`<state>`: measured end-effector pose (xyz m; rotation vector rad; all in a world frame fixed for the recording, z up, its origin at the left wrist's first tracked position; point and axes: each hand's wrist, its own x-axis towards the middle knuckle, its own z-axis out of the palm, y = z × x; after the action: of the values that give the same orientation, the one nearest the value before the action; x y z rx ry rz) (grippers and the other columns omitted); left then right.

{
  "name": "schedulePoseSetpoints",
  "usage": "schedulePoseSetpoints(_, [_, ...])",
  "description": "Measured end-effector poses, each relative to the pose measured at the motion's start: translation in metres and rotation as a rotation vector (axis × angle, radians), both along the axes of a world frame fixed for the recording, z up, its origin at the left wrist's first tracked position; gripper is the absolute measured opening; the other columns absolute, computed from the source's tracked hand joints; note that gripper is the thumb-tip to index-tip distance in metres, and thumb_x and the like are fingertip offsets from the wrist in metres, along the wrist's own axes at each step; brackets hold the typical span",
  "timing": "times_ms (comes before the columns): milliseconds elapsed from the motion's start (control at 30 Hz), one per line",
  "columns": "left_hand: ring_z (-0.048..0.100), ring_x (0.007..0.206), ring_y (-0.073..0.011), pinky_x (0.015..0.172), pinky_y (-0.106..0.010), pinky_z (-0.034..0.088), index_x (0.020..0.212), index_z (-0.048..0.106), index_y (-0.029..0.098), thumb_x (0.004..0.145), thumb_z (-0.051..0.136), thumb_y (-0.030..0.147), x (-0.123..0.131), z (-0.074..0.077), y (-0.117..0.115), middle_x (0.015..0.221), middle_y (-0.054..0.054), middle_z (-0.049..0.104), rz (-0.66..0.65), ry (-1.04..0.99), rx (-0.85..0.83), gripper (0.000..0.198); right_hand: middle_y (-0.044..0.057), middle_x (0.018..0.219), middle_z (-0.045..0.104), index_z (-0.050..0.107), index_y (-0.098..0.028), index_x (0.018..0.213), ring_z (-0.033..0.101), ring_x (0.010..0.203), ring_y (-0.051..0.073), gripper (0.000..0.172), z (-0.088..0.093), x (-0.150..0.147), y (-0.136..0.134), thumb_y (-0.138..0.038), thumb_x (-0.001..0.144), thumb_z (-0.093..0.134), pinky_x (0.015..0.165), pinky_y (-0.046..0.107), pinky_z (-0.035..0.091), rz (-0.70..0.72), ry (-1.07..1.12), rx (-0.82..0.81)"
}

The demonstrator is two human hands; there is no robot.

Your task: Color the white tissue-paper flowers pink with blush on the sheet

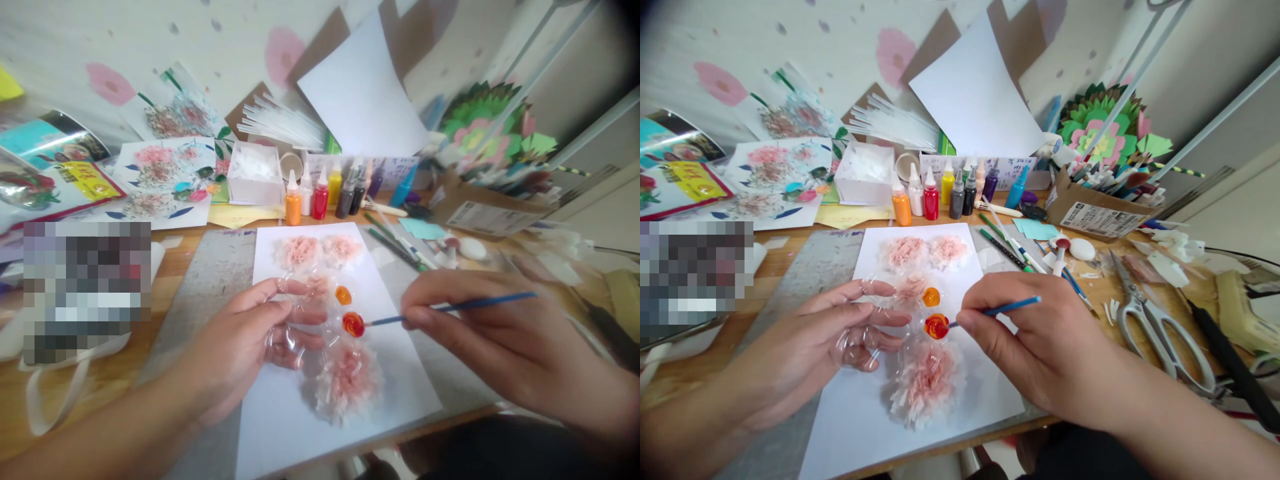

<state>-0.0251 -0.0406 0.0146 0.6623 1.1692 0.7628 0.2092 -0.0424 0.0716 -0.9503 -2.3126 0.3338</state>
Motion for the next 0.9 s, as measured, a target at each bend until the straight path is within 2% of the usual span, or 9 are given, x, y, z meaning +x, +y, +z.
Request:
schedulePoseSetpoints(533, [0.071, 0.074, -0.0235, 0.053, -0.025, 0.047, 0.114, 0.056, 0.018, 0.084, 0.057, 0.022, 0.0003, 0.0005, 0.0006, 0.101, -0.015, 0.071, -0.003, -0.002, 0.0, 0.03, 0.001, 0.067, 0.069, 0.065, -0.021, 0.079, 0.065, 0.058, 0.013, 0.01, -0.0008, -0.0021, 0.0018, -0.016, 0.084, 0.058, 0.051, 0.02, 0.052, -0.001, -0.012, -0.016])
schedulePoseSetpoints(900, [0.071, 0.075, -0.0243, 0.052, -0.026, 0.048, 0.115, 0.056, 0.018, 0.082, 0.059, 0.023, -0.0006, 0.0002, -0.0004, 0.099, -0.014, 0.072, 0.001, -0.006, 0.011, 0.033, 0.0, 0.065, 0.068, 0.066, -0.02, 0.079, 0.063, 0.056, 0.011, 0.011, -0.0007, -0.0008, -0.0016, -0.012, 0.083, 0.058, 0.051, 0.018, 0.05, 0.002, 0.005, -0.007])
